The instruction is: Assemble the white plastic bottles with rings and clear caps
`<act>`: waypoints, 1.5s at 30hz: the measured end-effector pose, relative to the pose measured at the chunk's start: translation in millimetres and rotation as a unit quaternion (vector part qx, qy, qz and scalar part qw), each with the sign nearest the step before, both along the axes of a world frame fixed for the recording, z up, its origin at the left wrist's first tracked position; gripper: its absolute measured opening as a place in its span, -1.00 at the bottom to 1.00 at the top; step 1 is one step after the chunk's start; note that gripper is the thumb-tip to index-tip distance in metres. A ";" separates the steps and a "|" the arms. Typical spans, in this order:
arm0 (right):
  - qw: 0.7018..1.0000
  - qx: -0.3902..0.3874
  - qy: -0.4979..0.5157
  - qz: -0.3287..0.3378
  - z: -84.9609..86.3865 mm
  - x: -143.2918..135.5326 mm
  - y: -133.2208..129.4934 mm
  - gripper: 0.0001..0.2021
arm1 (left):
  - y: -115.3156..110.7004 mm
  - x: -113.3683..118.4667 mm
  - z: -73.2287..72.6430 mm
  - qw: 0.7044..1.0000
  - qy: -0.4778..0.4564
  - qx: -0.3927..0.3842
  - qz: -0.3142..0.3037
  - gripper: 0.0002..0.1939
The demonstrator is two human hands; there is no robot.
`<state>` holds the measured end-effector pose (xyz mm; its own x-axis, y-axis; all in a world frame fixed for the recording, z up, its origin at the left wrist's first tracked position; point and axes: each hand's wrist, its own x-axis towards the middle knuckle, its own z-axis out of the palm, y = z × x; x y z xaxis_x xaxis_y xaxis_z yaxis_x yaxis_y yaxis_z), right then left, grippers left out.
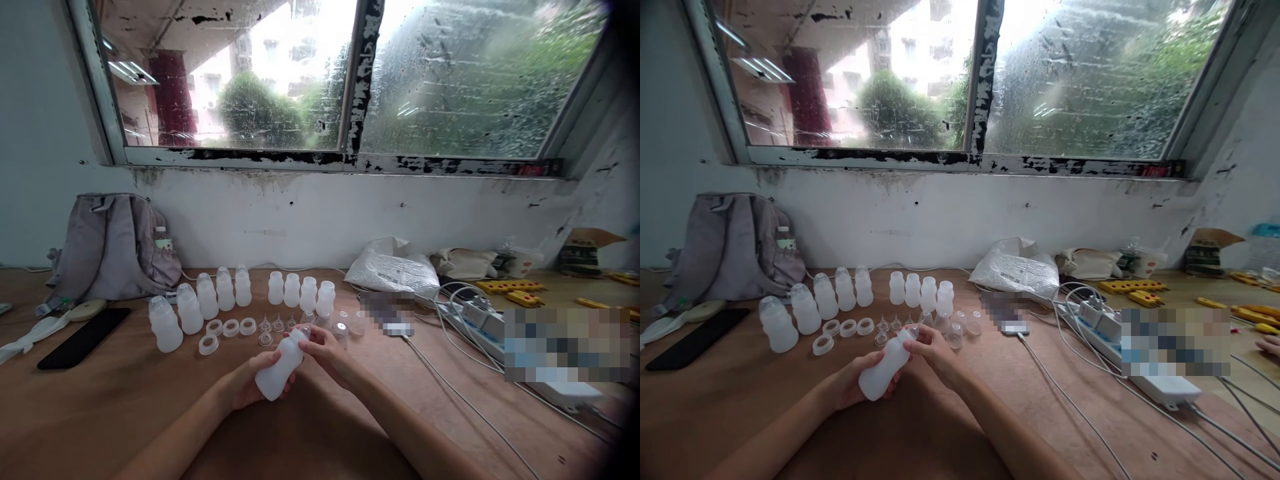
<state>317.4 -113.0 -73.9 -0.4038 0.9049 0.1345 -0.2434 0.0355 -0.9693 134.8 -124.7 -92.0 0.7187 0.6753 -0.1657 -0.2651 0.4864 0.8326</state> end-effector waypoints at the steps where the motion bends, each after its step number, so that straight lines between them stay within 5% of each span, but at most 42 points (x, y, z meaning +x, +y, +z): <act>1: 1.000 -0.009 0.007 0.013 -0.3 -0.3 -0.2 -0.61 | 0.1 -1.1 -0.6 1.000 -0.003 -0.012 -0.015 -0.53; 5: 0.998 -0.026 0.031 0.053 -1.3 0.1 0.4 -0.56 | -0.6 0.0 -1.1 0.999 0.005 -0.006 -0.031 -0.57; 9: 1.000 -0.001 0.022 0.005 -2.2 -0.1 0.0 -0.65 | -1.0 7.0 0.6 0.986 0.089 0.133 0.036 -0.67; 14: 0.998 0.042 -0.028 -0.044 0.0 -0.5 -2.3 -0.65 | -3.9 11.4 4.8 0.910 0.206 0.335 0.130 -0.62; 18: 0.982 0.121 -0.146 -0.008 6.2 11.6 6.6 -0.63 | -2.5 10.8 3.5 0.850 0.273 0.413 0.180 -0.55; 20: 0.940 0.208 -0.267 -0.054 10.3 23.3 13.9 -0.65 | 3.3 9.7 0.5 0.844 0.278 0.409 0.207 -0.54; 23: 0.814 0.286 -0.460 -0.209 15.5 43.0 22.3 -0.74 | 15.4 6.0 -3.6 0.851 0.262 0.380 0.249 -0.55; 26: 0.695 0.216 -0.628 -0.277 15.7 59.2 26.8 -0.71 | 23.7 1.6 -5.0 0.863 0.242 0.354 0.266 -0.57; 29: 0.660 0.166 -0.690 -0.246 9.5 68.1 30.9 -0.70 | 24.6 -0.3 -4.9 0.876 0.233 0.329 0.265 -0.60; 34: 0.722 0.184 -0.632 -0.211 3.8 68.5 36.0 -0.81 | 21.0 0.5 -5.3 0.880 0.235 0.334 0.242 -0.62; 40: 0.934 0.148 -0.255 -0.201 13.3 60.9 36.2 -0.70 | 19.8 -1.9 -6.0 0.851 0.277 0.368 0.254 -0.48; 45: 0.974 0.101 -0.098 -0.178 5.3 48.6 34.0 -0.68 | 20.4 -6.2 -8.2 0.815 0.320 0.379 0.300 -0.46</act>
<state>366.0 -79.0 -68.6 -0.1042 0.9556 0.2756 0.0088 0.2780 -0.9606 128.6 -104.3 -100.2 0.1520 0.9560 0.2509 0.3404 -0.2890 0.8948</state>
